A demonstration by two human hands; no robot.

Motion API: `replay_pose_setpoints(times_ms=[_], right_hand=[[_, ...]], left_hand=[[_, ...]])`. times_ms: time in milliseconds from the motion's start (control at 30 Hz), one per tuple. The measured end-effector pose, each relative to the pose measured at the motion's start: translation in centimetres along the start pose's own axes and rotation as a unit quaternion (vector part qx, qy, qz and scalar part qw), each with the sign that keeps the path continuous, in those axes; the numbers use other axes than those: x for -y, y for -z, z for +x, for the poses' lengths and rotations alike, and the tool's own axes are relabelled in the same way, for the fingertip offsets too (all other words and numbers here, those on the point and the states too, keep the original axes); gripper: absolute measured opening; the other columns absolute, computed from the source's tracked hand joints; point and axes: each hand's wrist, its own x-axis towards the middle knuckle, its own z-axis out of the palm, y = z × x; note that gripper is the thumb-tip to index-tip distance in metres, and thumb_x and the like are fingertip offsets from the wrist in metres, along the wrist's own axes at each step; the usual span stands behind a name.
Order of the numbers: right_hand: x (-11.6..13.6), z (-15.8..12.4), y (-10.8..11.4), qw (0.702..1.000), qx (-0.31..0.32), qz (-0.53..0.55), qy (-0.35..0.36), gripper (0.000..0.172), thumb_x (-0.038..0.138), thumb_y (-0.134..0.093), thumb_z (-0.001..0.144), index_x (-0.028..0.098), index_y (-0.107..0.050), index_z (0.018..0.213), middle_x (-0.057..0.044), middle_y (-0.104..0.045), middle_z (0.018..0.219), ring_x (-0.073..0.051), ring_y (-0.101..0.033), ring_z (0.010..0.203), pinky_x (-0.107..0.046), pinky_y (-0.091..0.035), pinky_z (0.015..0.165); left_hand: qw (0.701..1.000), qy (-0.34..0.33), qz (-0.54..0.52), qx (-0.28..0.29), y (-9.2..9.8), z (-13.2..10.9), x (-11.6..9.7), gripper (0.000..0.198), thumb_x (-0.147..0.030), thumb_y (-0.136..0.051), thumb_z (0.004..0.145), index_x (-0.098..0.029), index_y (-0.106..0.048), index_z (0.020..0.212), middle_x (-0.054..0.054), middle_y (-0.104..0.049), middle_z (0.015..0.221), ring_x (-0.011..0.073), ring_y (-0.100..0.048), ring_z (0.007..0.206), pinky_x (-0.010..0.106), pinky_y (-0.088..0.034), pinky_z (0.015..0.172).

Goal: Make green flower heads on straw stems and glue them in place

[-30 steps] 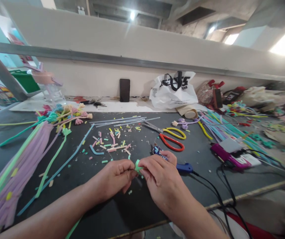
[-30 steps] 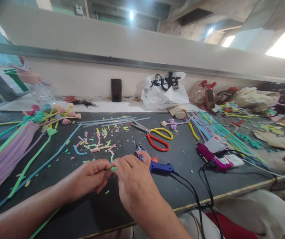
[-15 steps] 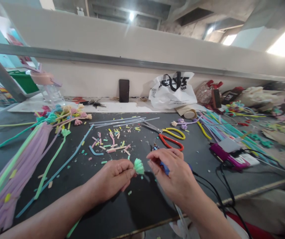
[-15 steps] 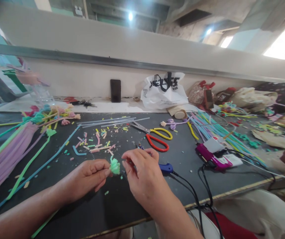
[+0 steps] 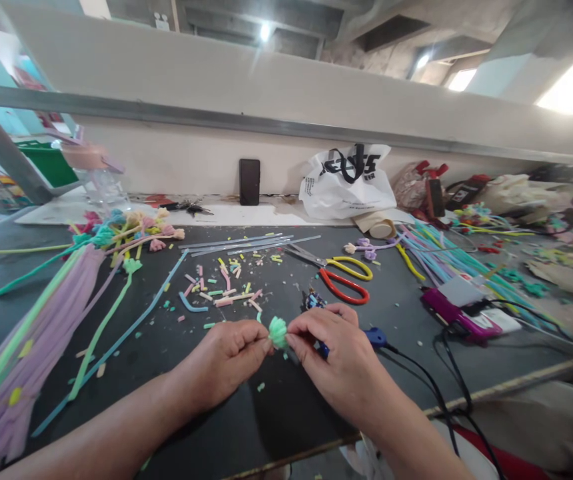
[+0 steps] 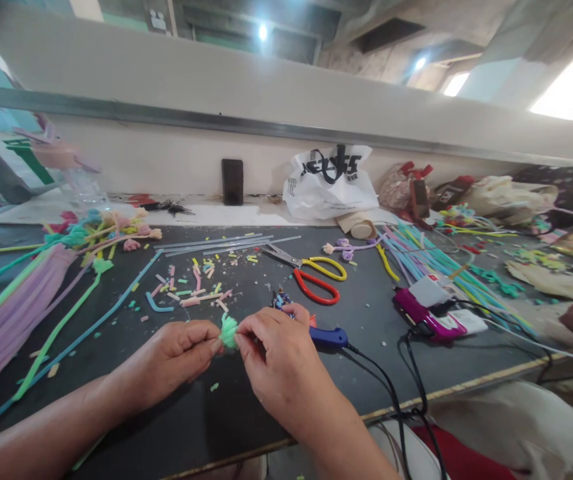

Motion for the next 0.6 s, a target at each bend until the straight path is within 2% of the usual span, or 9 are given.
replay_pose_setpoints(times_ms=[200,367,600], right_hand=[[-0.06,0.21,0.24,0.998,0.019,0.051,-0.027,0.013,0.012,-0.056,0.079,0.021,-0.058,0.069,0.004,-0.061,0.064,-0.012,-0.053,0.062,-0.03,-0.034,0.073],[-0.23,0.37,0.35,0.99,0.037,0.122,-0.054,0.016,0.01,-0.055,0.077,0.019,-0.058,0.064,0.003,-0.059,0.062,-0.012,-0.053,0.062,-0.024,-0.037,0.062],[-0.57,0.41,0.18,0.971,0.074,0.212,-0.086,0.016,0.011,-0.056,0.077,0.017,-0.058,0.063,0.003,-0.055,0.061,-0.01,-0.05,0.06,-0.021,-0.037,0.056]], left_hand=[[0.998,-0.05,0.038,-0.014,0.0,-0.03,0.24,0.023,-0.025,-0.043,0.086,-0.016,-0.055,0.067,-0.004,-0.046,0.058,0.0081,-0.042,0.055,0.019,-0.032,0.052],[0.996,-0.077,0.038,-0.002,0.02,-0.23,0.39,0.025,-0.026,-0.043,0.087,-0.017,-0.053,0.067,-0.004,-0.046,0.06,0.0086,-0.042,0.057,0.019,-0.032,0.054],[0.994,-0.096,0.048,0.023,0.11,-0.48,0.35,0.026,-0.027,-0.039,0.09,-0.017,-0.05,0.068,-0.004,-0.044,0.061,0.0083,-0.041,0.058,0.019,-0.031,0.055]])
